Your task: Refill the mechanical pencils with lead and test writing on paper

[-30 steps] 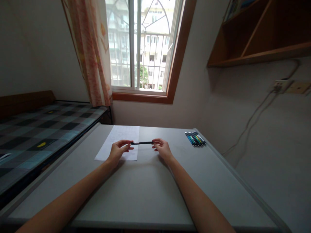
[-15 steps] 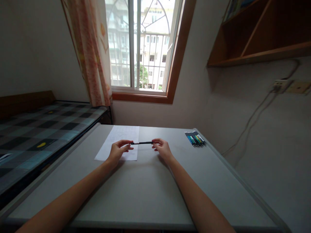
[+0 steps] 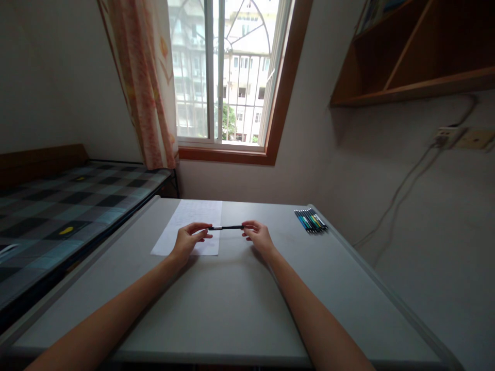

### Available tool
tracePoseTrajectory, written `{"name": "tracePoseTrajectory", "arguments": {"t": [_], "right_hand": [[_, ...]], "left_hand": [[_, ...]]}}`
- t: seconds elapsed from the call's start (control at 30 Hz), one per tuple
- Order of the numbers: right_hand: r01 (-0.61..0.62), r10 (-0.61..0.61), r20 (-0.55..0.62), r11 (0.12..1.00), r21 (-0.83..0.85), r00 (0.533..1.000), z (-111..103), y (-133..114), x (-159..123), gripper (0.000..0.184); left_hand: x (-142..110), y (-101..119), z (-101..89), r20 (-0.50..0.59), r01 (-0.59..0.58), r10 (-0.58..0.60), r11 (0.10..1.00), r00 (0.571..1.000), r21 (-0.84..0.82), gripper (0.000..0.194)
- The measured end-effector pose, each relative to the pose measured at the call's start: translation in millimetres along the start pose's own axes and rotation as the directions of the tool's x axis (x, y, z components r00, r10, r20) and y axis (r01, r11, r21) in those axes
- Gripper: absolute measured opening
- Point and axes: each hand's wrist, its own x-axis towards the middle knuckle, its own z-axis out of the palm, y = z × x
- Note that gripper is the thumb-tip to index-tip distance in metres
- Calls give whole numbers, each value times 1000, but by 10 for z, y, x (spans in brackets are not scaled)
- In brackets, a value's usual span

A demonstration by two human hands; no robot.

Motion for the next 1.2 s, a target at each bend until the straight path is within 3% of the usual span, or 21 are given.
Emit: {"name": "tracePoseTrajectory", "arguments": {"t": [1.2], "right_hand": [[-29, 29, 5, 1000, -7, 1000, 6, -71, -41, 23]], "left_hand": [[22, -22, 4, -39, 10, -11, 1000, 999, -18, 38]]}}
